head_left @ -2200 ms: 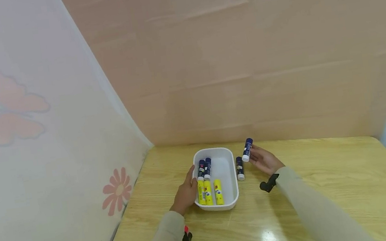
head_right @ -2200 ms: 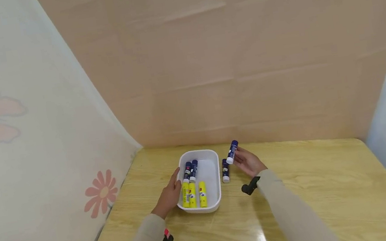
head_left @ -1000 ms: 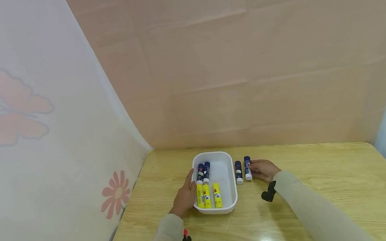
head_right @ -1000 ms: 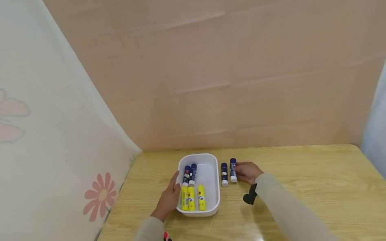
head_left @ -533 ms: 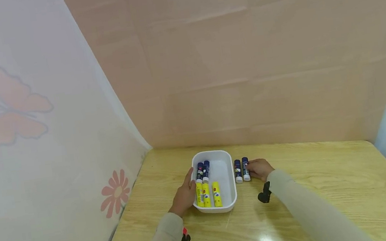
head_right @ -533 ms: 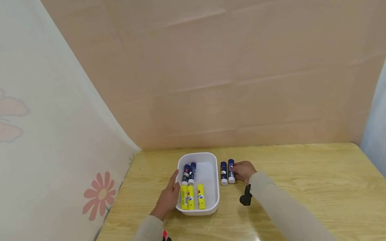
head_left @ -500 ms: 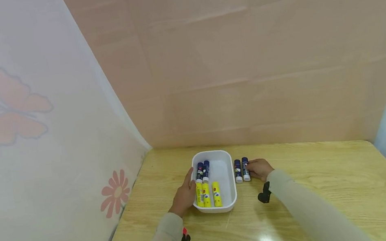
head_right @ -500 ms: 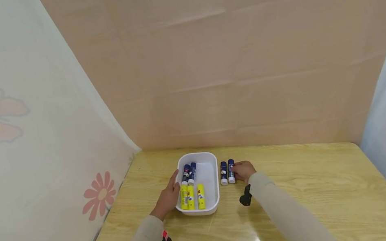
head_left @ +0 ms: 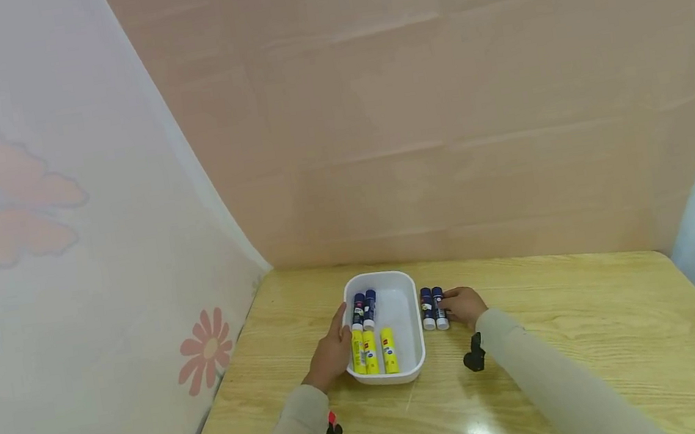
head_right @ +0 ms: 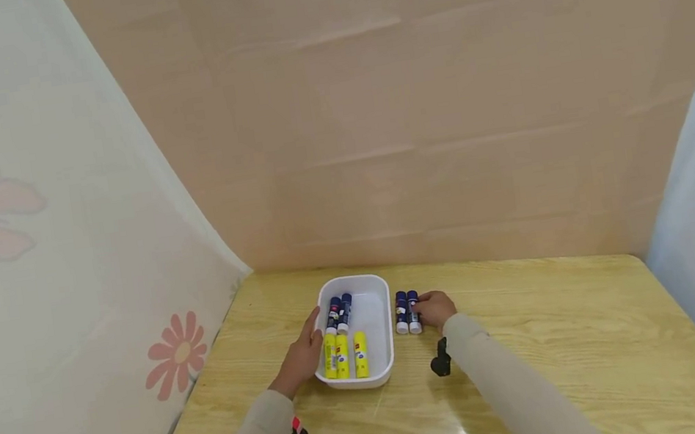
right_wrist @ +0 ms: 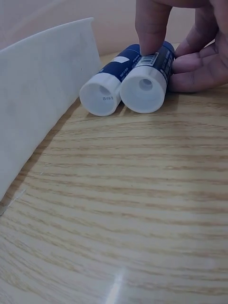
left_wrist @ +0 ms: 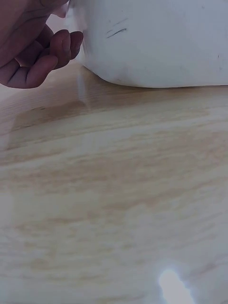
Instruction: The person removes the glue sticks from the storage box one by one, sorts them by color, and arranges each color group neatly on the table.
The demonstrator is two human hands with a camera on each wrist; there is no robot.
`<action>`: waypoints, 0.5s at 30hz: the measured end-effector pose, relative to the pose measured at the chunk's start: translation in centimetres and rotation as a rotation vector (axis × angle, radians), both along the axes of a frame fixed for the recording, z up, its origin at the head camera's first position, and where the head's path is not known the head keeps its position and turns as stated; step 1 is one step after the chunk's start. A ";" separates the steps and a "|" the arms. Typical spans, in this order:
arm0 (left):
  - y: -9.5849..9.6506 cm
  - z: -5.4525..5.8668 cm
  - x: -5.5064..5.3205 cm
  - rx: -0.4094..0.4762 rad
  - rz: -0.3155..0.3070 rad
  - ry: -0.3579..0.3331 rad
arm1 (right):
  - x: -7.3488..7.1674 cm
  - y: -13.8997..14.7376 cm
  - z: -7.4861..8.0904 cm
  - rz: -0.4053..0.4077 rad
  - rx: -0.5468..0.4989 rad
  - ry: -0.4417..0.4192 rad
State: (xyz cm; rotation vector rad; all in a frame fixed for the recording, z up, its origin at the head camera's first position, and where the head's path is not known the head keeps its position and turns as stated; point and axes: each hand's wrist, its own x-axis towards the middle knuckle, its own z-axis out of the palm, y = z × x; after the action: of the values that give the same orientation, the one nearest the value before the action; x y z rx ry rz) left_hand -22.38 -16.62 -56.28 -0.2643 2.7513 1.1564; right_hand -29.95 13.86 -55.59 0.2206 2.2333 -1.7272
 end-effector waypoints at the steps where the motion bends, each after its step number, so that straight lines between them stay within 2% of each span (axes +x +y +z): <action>1: 0.0 0.0 0.0 -0.001 0.000 0.000 | 0.0 0.0 0.0 0.000 0.004 0.001; 15: -0.1 -0.3 0.1 0.015 0.001 0.011 | 0.7 -0.2 0.4 -0.029 -0.010 -0.004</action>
State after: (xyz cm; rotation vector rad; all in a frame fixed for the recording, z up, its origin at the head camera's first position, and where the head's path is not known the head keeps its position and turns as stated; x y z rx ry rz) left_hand -22.28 -16.74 -56.61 -0.2589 2.7516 1.1814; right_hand -29.30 13.63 -55.16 0.2556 2.2289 -1.7502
